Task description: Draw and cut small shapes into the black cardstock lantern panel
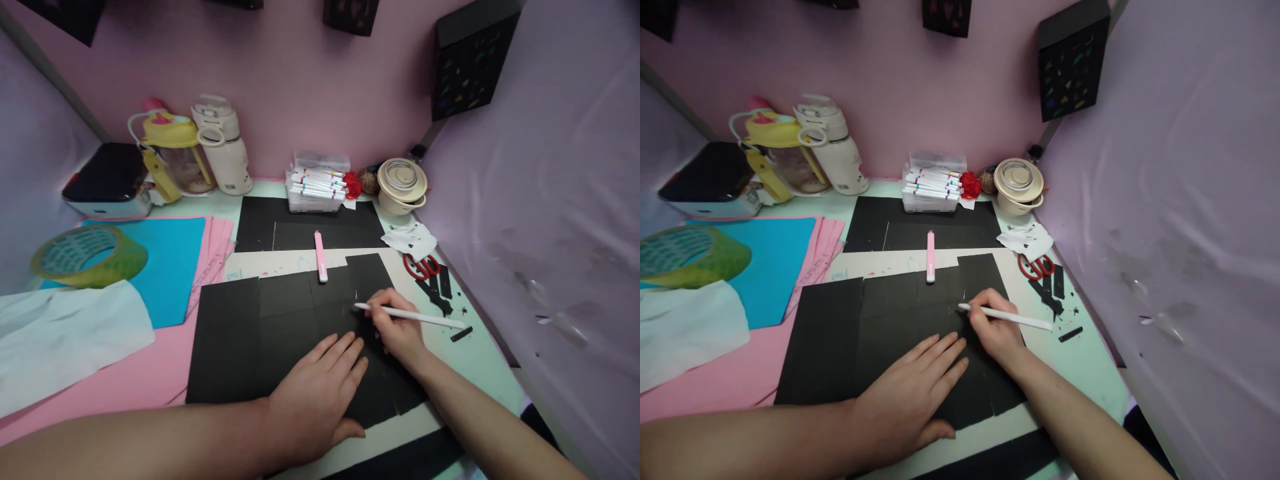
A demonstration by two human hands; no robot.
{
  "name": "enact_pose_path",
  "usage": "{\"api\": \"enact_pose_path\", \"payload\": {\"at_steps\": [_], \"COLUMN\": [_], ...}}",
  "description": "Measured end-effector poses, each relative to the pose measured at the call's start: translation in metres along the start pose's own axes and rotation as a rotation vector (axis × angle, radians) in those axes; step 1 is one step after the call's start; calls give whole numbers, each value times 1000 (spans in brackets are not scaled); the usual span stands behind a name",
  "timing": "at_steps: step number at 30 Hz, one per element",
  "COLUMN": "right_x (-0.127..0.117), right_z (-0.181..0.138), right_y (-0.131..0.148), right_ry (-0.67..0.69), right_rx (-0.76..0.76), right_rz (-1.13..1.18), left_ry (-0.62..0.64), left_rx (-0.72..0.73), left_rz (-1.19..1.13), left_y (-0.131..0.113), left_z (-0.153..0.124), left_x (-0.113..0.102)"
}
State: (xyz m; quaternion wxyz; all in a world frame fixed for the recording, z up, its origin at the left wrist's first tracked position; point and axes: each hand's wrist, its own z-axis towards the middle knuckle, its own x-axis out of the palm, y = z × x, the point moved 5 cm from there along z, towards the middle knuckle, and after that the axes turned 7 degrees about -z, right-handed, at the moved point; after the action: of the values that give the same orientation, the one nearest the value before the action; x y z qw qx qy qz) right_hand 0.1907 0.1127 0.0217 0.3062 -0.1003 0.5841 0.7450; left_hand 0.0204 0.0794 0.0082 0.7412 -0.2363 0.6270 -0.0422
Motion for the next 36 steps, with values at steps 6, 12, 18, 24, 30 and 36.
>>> {"api": "enact_pose_path", "payload": {"at_steps": [6,12,18,24,30,36], "right_x": [-23,-26,8,23,3,13], "right_z": [-2,15,17,8,11,5], "right_y": [5,24,30,4,-4,1], "right_ry": [-351,-384,-141,-43,-163,-20], "right_rx": [-28,143,334,324,273,328], "right_rz": [194,522,659,390,405,225], "left_ry": [-3,2,-11,-30,-16,10], "left_rx": [9,16,24,24,14,0], "left_rz": [-3,5,31,43,4,-15], "left_y": [1,0,-1,-1,0,0], "left_z": [-2,-1,0,0,-2,-3], "left_x": [1,1,0,1,0,1]}}
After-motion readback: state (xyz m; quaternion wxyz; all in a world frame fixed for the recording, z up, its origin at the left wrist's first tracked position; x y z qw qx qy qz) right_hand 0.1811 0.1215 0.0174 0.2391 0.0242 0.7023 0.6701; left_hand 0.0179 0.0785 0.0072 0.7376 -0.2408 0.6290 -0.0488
